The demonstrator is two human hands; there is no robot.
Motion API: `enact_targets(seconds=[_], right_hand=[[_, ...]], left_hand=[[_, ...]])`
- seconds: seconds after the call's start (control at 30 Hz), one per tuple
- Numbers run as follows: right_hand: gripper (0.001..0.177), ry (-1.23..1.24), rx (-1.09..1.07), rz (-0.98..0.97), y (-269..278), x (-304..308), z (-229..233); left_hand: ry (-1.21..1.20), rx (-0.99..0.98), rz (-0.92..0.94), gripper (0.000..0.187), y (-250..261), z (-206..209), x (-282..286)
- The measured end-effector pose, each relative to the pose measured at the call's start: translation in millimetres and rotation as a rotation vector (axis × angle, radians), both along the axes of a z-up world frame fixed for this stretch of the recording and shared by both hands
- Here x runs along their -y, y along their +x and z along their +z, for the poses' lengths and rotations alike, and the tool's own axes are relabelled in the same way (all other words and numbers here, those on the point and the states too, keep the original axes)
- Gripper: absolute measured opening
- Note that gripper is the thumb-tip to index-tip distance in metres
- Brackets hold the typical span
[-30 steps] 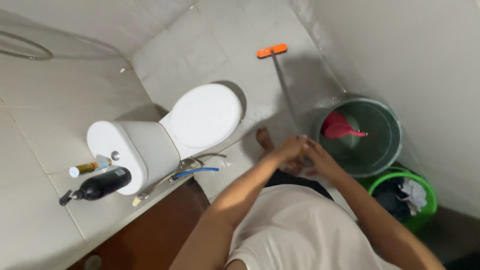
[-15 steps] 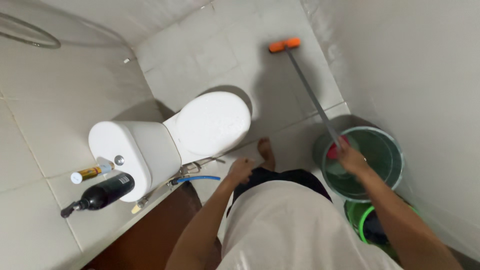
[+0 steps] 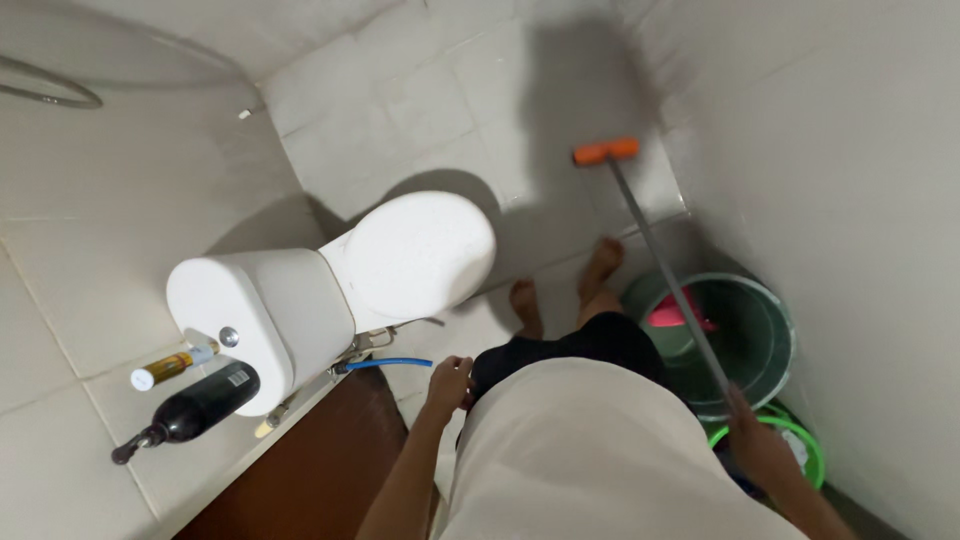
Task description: The person pushes water across a tiled bathroom floor using a squeegee by hand, directing it toward a drain while moving around a toilet and buckets.
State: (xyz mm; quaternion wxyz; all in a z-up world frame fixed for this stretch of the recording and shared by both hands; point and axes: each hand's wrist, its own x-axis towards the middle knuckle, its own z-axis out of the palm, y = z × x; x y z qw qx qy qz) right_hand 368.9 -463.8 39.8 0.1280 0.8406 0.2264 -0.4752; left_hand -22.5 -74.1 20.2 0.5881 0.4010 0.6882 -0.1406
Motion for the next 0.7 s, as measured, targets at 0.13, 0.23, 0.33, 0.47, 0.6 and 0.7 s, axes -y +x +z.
enact_targets(seconds=[0.13,0.23,0.33,0.47,0.6,0.7], right_hand=[[0.069,0.553,0.099,0.113,91,-131,-104],[0.062,0.613,0.112,0.105,171,-248,-165],[0.061,0.636,0.12,0.133,213,-285,-192],[0.063,0.634,0.155,0.211,206,-209,-172],[0.06,0.373,0.005,0.054,150,-54,-74],[0.058,0.065,-0.092,-0.026,136,15,-5]], left_hand=[[0.02,-0.001,0.107,0.041,43,26,-6],[0.103,-0.049,0.062,0.042,73,48,-14],[0.128,-0.015,0.074,0.04,107,67,-20],[0.119,-0.036,0.032,0.04,151,74,-29],[0.077,-0.049,-0.03,0.04,183,59,-27],[0.066,-0.025,-0.014,0.039,201,44,-23]])
